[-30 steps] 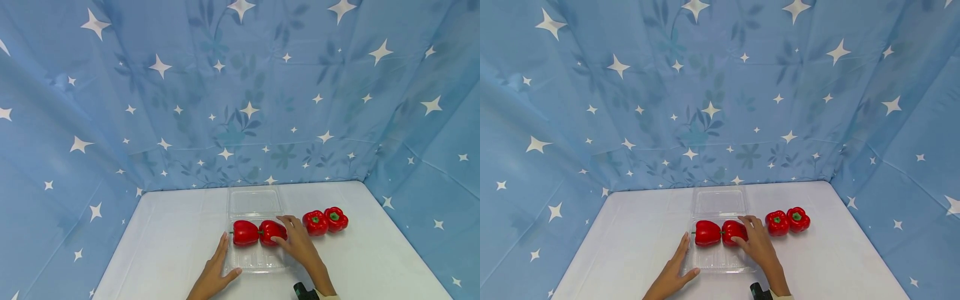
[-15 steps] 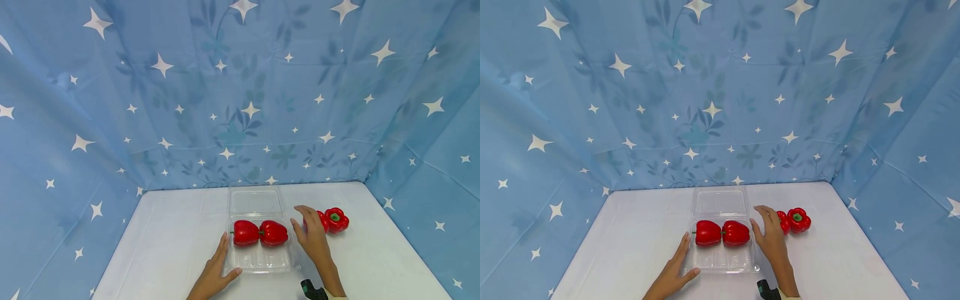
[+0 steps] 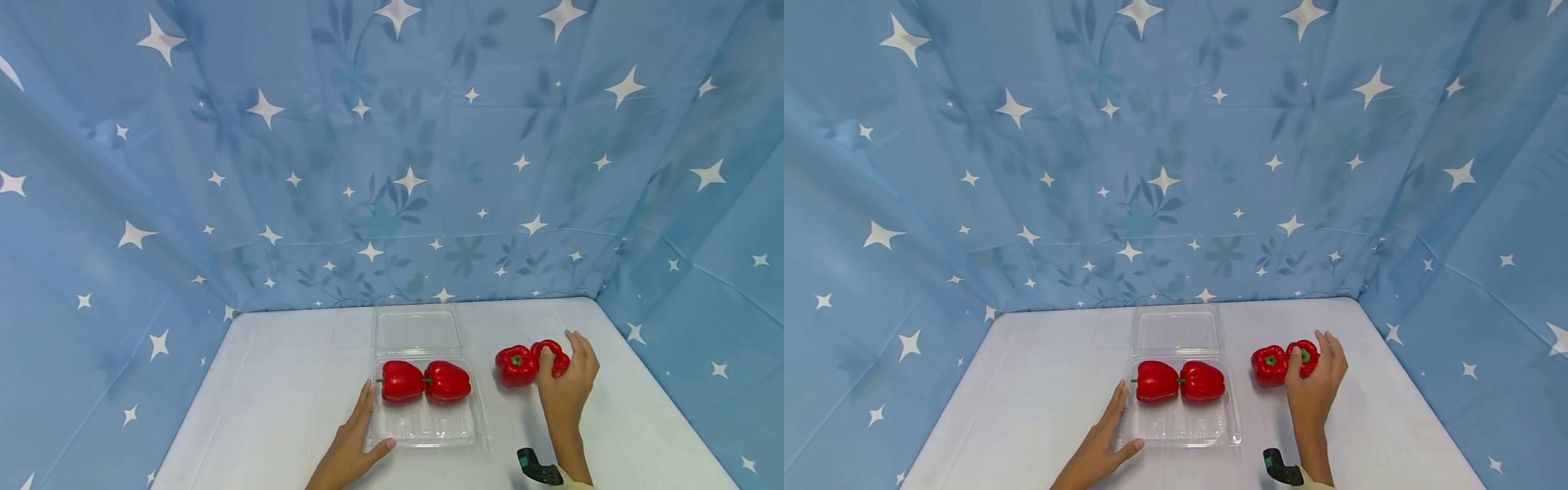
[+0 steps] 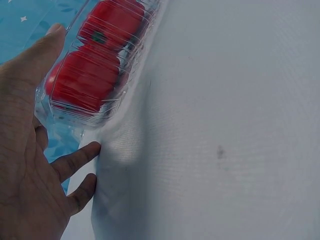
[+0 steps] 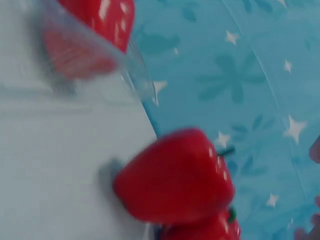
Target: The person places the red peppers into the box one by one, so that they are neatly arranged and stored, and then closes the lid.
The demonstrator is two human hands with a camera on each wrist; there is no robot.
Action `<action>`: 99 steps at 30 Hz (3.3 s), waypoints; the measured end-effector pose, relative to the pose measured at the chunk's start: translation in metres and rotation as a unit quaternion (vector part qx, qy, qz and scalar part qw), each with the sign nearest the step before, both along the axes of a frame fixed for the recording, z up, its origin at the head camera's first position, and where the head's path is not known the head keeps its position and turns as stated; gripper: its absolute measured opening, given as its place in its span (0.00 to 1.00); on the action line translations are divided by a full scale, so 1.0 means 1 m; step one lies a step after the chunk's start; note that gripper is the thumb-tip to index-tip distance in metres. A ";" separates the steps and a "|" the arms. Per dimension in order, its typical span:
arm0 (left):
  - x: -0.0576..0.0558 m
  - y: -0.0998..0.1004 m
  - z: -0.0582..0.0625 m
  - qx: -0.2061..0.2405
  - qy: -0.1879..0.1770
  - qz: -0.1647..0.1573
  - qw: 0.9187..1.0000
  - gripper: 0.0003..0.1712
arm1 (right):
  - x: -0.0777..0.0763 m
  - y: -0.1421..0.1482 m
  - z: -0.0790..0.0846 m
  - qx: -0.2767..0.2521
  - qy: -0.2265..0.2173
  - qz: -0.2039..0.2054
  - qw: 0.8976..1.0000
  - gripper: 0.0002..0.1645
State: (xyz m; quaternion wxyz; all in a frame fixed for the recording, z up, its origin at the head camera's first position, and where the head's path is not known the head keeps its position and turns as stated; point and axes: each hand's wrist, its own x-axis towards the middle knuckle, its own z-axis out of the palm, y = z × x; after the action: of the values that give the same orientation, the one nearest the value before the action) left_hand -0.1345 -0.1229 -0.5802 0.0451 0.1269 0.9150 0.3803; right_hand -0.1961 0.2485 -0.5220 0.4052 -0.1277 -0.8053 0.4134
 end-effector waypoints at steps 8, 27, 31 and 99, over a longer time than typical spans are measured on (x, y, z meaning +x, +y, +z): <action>-0.001 0.001 0.001 0.000 0.005 -0.001 1.000 0.56 | 0.003 0.031 -0.015 -0.071 -0.103 -0.005 0.992 0.40; -0.001 0.000 -0.003 0.003 0.013 -0.010 1.000 0.57 | 0.000 0.046 -0.034 -0.083 -0.226 0.080 0.967 0.41; -0.001 0.001 -0.003 -0.001 -0.011 -0.004 1.000 0.58 | -0.001 0.046 -0.037 -0.085 -0.220 0.087 0.968 0.41; -0.002 -0.001 -0.006 0.003 -0.004 -0.002 1.000 0.57 | 0.001 0.060 -0.059 -0.155 -0.197 0.007 0.968 0.51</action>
State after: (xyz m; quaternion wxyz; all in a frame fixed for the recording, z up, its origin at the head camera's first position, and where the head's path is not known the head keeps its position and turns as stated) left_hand -0.1360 -0.1235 -0.5860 0.0489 0.1276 0.9134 0.3835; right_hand -0.1953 0.3084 -0.5810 0.2110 -0.2620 -0.7965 0.5024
